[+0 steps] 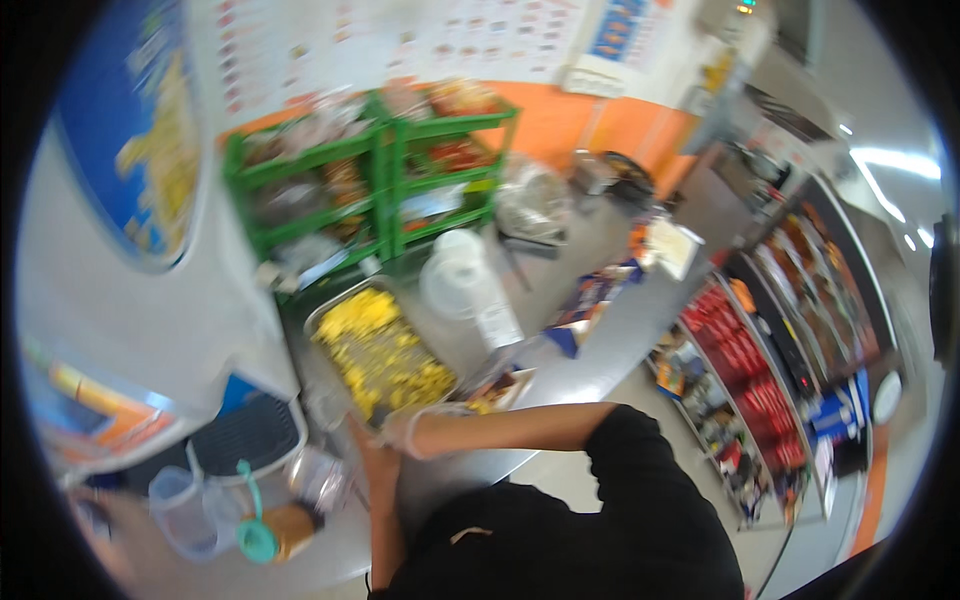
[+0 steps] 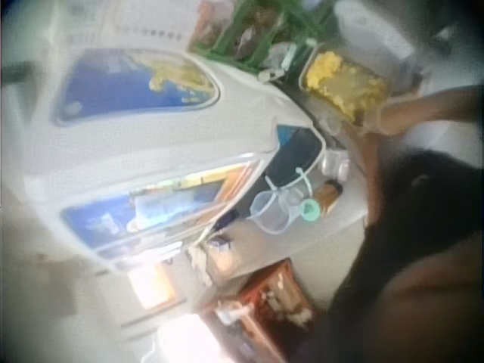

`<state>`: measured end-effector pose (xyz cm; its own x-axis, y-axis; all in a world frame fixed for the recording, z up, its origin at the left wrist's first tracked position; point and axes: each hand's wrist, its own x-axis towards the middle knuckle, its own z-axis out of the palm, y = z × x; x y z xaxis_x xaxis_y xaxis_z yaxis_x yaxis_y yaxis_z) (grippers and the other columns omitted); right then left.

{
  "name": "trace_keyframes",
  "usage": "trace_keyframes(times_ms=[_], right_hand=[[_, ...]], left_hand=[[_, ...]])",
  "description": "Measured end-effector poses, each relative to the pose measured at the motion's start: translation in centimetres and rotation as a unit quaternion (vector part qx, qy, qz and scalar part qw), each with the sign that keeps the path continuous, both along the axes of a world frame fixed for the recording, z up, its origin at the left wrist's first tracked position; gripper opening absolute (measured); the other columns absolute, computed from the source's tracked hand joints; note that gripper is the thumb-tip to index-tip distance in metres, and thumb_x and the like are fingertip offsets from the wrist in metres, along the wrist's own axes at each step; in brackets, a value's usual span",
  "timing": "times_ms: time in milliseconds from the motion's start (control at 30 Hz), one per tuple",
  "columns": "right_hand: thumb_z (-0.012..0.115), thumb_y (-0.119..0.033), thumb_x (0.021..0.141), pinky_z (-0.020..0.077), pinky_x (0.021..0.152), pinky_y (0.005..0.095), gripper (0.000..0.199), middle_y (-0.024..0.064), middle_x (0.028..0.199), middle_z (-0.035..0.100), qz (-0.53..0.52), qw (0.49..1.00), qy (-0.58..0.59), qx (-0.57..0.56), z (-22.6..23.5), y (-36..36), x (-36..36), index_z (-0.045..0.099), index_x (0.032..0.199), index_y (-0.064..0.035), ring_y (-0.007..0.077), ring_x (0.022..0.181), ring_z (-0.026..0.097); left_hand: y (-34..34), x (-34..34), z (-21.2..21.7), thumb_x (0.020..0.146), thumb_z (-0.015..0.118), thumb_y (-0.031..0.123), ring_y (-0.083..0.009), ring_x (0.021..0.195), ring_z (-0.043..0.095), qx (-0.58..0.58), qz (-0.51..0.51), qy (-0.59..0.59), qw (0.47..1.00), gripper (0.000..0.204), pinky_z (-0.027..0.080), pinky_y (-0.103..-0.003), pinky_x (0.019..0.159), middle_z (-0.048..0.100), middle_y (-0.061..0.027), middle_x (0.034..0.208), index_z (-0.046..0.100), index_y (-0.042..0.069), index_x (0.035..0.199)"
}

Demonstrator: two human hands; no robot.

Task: The person assembles meal boxes by placing buns and yellow scrambled egg into blue boxes, then retrieves fried chicken from a rotisserie oven, cuts it into pieces on a cutting board, and adds the pieces to the boxes.

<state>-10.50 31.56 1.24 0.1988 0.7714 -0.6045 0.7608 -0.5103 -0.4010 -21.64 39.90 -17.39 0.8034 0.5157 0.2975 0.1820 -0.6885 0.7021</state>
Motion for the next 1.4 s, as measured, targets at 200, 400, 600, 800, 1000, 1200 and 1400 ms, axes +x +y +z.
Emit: trace_keyframes(times_ms=[200,400,600,800,1000,1200,1400], right_hand=[[0.049,-0.017,0.088,0.0503,0.073,0.0465,0.028,0.0254,0.085,0.066,-0.02,0.999,-0.049,0.012,2.4,0.4,-0.3,0.068,0.091,0.0034,0.0398,0.084,0.066],[0.044,-0.022,0.087,0.0489,0.076,0.0436,0.034,0.0222,0.094,0.066,0.091,0.985,-0.081,0.124,-0.4,-0.2,4.4,0.067,0.096,0.0016,0.0352,0.083,0.064],[0.057,-0.012,0.077,0.051,0.07,0.0426,0.024,0.0207,0.091,0.066,0.161,0.985,-0.035,0.06,-3.2,-0.3,8.7,0.067,0.097,-0.0008,0.0352,0.08,0.065],[0.056,-0.012,0.078,0.0518,0.07,0.0426,0.023,0.0229,0.09,0.066,0.176,0.979,-0.104,0.002,-0.8,1.1,5.0,0.068,0.092,0.0006,0.037,0.079,0.066],[0.056,-0.03,0.083,0.0497,0.079,0.0434,0.035,0.0218,0.095,0.067,0.046,0.994,-0.101,0.017,0.7,1.9,4.5,0.068,0.094,0.0013,0.0384,0.088,0.064],[0.059,-0.039,0.082,0.0476,0.085,0.0431,0.053,0.0246,0.099,0.065,0.035,0.997,-0.042,0.053,-1.0,2.7,2.9,0.057,0.115,0.0019,0.0393,0.096,0.062],[0.06,-0.034,0.082,0.0475,0.084,0.0431,0.054,0.028,0.099,0.064,0.074,0.995,-0.053,0.039,-1.9,3.3,2.0,0.052,0.12,0.0031,0.0403,0.095,0.062]], left_hand=[[-1.4,0.8,3.4,0.072,0.078,0.019,-0.0455,0.134,0.026,-0.085,0.045,-0.028,0.995,0.102,0.024,-0.043,0.112,0.021,-0.0348,0.145,0.011,-0.014,0.142],[-2.1,0.9,6.8,0.069,0.08,0.019,-0.047,0.132,0.028,-0.162,0.051,-0.002,0.986,0.109,0.026,-0.045,0.11,0.022,-0.0355,0.143,0.006,-0.012,0.143],[-2.4,0.7,7.1,0.071,0.077,0.02,-0.0457,0.131,0.029,-0.101,0.062,0.08,0.99,0.102,0.026,-0.047,0.109,0.024,-0.0348,0.142,0.011,-0.011,0.143],[-2.7,1.6,9.2,0.07,0.072,0.014,-0.0451,0.133,0.027,0.035,0.083,0.159,0.983,0.095,0.024,-0.046,0.111,0.022,-0.0342,0.144,0.016,-0.01,0.142],[-2.1,0.5,10.1,0.071,0.071,0.013,-0.0489,0.132,0.025,-0.057,0.056,0.129,0.988,0.103,0.023,-0.049,0.11,0.02,-0.0349,0.144,0.002,-0.008,0.145],[-1.9,-0.5,10.3,0.072,0.07,0.003,-0.0457,0.118,0.047,-0.208,0.061,0.015,0.976,0.111,0.038,-0.044,0.099,0.041,-0.0327,0.134,-0.014,-0.003,0.145],[-1.6,-0.5,9.5,0.075,0.067,-0.003,-0.0394,0.112,0.055,-0.263,0.097,-0.045,0.959,0.113,0.045,-0.039,0.091,0.05,-0.0243,0.13,-0.022,0.002,0.143]])
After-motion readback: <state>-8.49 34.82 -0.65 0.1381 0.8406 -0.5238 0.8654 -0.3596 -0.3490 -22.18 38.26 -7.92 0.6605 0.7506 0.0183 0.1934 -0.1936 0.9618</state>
